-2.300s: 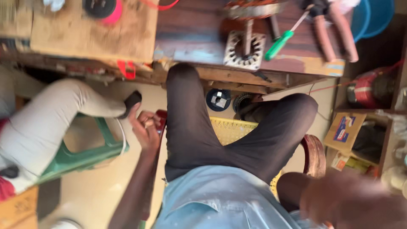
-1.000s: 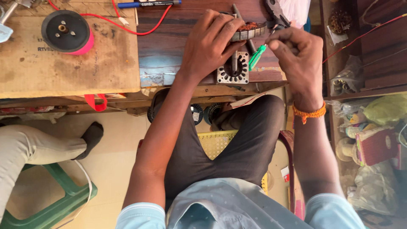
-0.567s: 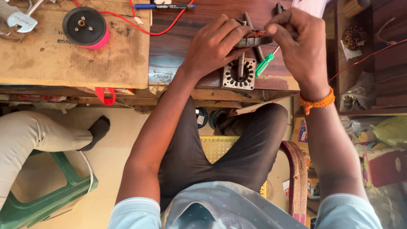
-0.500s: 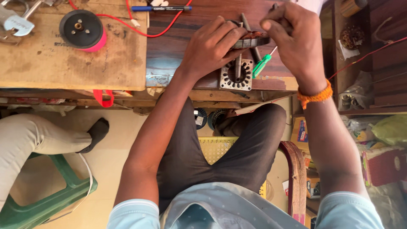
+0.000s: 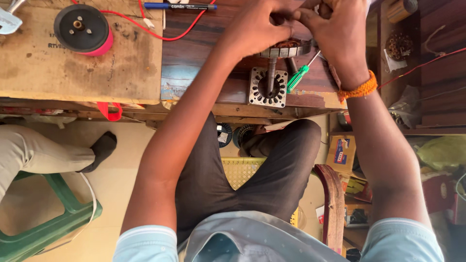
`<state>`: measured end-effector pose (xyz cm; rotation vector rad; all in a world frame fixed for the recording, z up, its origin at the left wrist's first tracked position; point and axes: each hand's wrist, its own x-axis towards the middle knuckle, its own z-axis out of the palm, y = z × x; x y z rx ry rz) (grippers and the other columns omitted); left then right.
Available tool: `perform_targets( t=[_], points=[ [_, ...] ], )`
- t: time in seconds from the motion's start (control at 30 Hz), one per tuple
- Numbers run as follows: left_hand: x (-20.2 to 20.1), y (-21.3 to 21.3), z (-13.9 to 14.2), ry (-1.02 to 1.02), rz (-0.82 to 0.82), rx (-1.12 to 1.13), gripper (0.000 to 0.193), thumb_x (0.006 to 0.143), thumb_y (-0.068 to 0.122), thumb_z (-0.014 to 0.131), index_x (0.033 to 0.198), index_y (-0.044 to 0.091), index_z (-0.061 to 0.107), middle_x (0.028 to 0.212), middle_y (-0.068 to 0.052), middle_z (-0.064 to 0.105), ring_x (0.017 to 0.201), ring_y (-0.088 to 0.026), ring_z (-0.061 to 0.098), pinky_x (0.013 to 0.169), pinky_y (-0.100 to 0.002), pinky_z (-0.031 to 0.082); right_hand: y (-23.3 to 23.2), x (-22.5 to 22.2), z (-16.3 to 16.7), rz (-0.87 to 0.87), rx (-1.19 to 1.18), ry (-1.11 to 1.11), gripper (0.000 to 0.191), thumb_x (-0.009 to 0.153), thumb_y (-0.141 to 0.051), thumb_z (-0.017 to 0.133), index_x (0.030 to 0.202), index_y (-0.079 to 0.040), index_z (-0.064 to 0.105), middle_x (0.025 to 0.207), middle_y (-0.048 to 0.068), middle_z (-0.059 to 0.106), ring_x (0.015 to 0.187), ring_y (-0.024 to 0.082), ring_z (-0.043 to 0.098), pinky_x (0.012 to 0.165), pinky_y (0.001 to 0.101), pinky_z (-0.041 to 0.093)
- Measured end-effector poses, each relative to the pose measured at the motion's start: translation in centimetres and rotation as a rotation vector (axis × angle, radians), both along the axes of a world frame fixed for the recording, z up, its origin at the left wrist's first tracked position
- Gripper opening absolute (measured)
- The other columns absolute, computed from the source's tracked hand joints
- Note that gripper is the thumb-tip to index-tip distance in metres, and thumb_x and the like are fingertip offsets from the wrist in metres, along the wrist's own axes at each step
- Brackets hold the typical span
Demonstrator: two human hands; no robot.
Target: The person sits at a workbench and assembles an electric motor armature, pressing copper wire coil ends into the slots of the laminated stator core held in a metal fixture. They use their fingers to tuck and seat the windings and occasionally pick up a green-handled screwdriver to work around the slots.
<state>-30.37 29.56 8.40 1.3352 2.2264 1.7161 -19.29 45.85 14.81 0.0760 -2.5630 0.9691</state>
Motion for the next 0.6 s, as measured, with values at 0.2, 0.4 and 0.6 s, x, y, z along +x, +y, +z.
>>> perform_targets(
  t=[0.2,0.4,0.6],
  points=[
    [-2.5,-2.5,-1.1,-0.157,-0.455,0.023,0.011,0.098,0.006,0.073,0.108,0.002,0.073,0.098,-0.005,0.075,0.09,-0.013,0.072,0.079,-0.03,0.057,-2.4,4.8,2.7,0.069,0.022,-0.141,0.007,0.102,-0.003,0.079,0.103,0.0,0.073,0.072,-0.005,0.052,0.066,0.003,0.041,0.057,0.0257,0.031],
    [-3.0,-3.8,0.3,0.034,-0.581,0.058,0.01,0.098,-0.001,0.071,0.106,-0.001,0.075,0.102,-0.007,0.072,0.091,-0.015,0.069,0.081,-0.029,0.056,-5.5,6.7,3.0,-0.011,0.175,-0.062,0.01,0.099,-0.004,0.082,0.103,-0.001,0.073,0.064,0.003,0.041,0.058,0.006,0.033,0.053,0.0271,0.027],
    [-2.7,-4.5,2.4,0.124,-0.521,-0.042,0.015,0.101,0.017,0.077,0.108,0.004,0.077,0.1,-0.005,0.075,0.092,-0.016,0.071,0.082,-0.033,0.055,-6.8,7.7,-0.5,0.066,0.266,0.074,0.007,0.102,0.0,0.074,0.105,-0.004,0.07,0.084,0.01,0.067,0.069,0.019,0.062,0.063,0.0337,0.047]
  ],
)
